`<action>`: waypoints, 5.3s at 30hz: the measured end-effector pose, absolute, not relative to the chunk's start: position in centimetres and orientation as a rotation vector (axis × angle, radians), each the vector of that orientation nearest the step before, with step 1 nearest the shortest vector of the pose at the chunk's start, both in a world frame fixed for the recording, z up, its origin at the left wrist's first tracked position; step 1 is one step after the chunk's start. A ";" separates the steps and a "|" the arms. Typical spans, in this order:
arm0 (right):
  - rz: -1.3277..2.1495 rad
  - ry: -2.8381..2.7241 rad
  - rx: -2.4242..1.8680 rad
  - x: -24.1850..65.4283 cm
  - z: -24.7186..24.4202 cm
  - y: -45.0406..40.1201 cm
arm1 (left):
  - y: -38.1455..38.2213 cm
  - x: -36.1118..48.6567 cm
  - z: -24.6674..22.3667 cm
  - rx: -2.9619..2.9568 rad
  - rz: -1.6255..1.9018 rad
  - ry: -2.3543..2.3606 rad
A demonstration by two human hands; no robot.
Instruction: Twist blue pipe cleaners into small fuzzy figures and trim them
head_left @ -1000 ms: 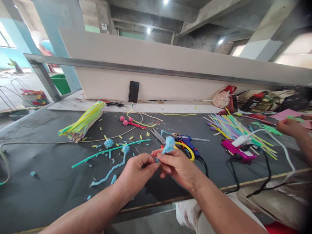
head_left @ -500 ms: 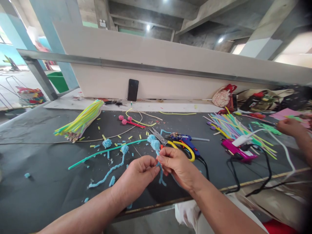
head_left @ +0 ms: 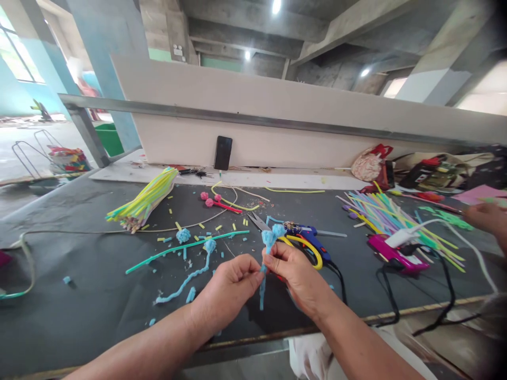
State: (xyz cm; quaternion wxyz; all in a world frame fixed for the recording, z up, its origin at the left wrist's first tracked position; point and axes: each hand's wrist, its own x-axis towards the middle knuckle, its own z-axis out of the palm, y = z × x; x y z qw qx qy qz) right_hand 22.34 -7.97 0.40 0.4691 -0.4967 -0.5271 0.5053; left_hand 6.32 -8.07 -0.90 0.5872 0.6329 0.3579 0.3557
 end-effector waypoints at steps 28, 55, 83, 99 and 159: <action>1.596 -1.475 -1.203 22.1 0.3 -8.3 | -3.5 0.1 1.6 2.162 0.427 1.760; 1.373 -1.403 -1.164 20.4 0.9 -9.2 | -9.8 6.5 2.6 1.217 0.880 1.321; 1.373 -1.433 -1.122 20.7 1.8 -9.8 | -10.3 5.7 0.4 1.043 1.072 0.953; 1.441 -1.445 -1.054 20.7 1.9 -9.5 | -9.6 4.6 1.3 1.146 0.960 0.951; 1.638 -1.570 -0.941 23.0 2.4 -9.9 | -7.9 -2.9 6.0 1.114 0.979 0.801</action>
